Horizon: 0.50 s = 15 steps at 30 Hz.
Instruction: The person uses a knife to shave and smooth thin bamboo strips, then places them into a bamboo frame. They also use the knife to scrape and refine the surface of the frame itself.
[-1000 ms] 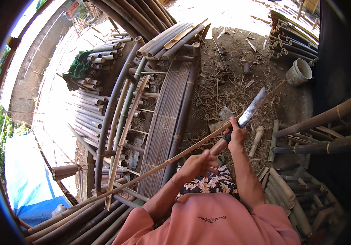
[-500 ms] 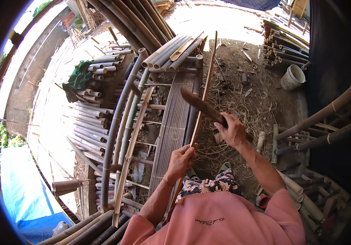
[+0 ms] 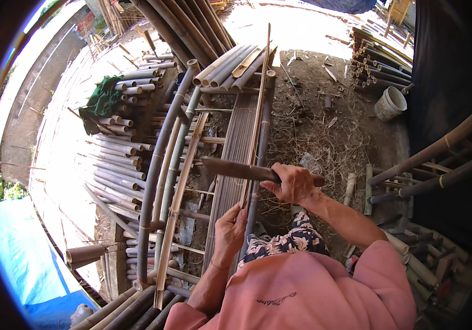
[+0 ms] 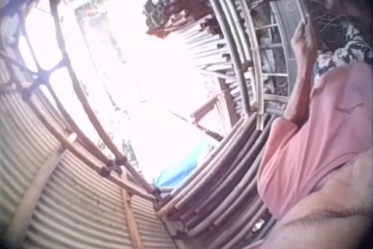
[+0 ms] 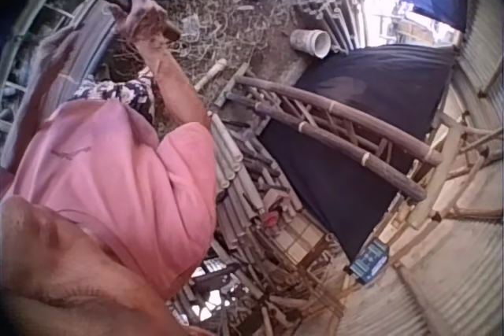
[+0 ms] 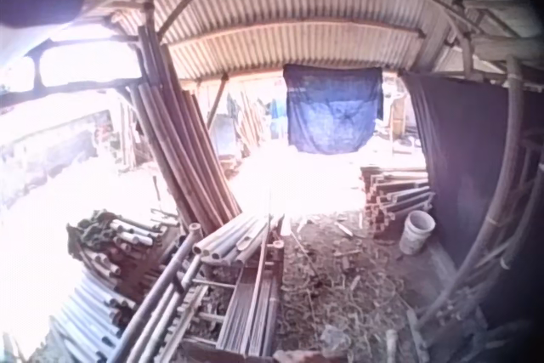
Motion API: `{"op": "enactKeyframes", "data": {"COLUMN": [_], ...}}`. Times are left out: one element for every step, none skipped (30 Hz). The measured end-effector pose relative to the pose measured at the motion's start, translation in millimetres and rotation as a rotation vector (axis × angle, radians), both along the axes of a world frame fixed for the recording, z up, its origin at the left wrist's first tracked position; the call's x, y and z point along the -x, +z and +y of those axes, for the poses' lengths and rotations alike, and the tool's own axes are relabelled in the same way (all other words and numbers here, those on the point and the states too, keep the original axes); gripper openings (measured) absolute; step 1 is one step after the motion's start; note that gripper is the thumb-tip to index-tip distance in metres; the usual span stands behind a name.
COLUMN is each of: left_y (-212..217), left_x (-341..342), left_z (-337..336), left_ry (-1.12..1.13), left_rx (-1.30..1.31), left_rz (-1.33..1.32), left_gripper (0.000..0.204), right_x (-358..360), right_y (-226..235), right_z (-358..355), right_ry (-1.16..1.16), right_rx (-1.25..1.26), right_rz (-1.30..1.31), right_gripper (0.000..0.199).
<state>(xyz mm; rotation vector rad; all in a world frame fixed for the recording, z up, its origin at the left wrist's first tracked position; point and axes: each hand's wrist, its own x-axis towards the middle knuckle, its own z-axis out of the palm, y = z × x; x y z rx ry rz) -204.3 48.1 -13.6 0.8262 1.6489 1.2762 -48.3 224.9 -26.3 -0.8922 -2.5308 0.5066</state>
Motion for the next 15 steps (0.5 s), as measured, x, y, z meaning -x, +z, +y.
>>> {"op": "enactKeyframes", "data": {"left_y": [1,3,9,12,13,13,11,8,5,0,-4,-4,-1,1,5], "left_x": [-1,-1,1,1,-1,-4,-8,-12,-17,-22,-28,-36,-39,-42,-46], "left_z": [-1,0,1,5,8,10,13,16,18,15,14,18,18,17,13], "left_ry": [0.011,0.017,0.031,0.030,0.029,0.030,0.023,0.016,0.015,0.010,0.006,0.022,0.034,0.046,0.026], "left_rx": [0.002,0.005,0.011,0.015,0.033,0.041,0.047,0.052,0.034,0.027,0.020,0.035,0.045,0.056,0.074], "left_rz": [0.019,-0.009,-0.029,-0.054,-0.054,-0.020,0.007,0.035,0.057,0.083,0.109,0.075,0.046,0.018,0.122], "left_gripper": [0.033,0.033,0.033,0.033,0.032,0.032,0.032,0.032,0.032,0.032,0.032,0.032,0.032,0.032,0.030], "right_x": [3,6,11,8,5,3,-1,-5,-7,-13,-12,-20,-26,-33,-36], "right_y": [1,3,6,10,11,7,2,-2,4,6,3,-1,-3,-5,-4], "right_z": [3,6,2,-5,-5,5,22,40,64,86,97,111,122,133,147], "right_ry": [-0.063,-0.124,-0.055,-0.001,0.054,0.075,0.087,0.099,-0.114,-0.183,-0.154,-0.130,-0.160,-0.190,-0.218], "right_rx": [0.059,0.117,0.114,0.109,0.103,0.013,-0.082,-0.175,0.018,0.059,-0.015,-0.084,-0.068,-0.053,-0.039], "right_rz": [0.011,0.021,0.060,0.094,0.128,0.129,0.125,0.120,0.094,-0.003,0.040,0.065,0.049,0.031,0.024], "right_gripper": [0.060,0.060,0.060,0.060,0.059,0.059,0.059,0.059,0.060,0.060,0.062,0.063,0.064,0.065,0.065]}}
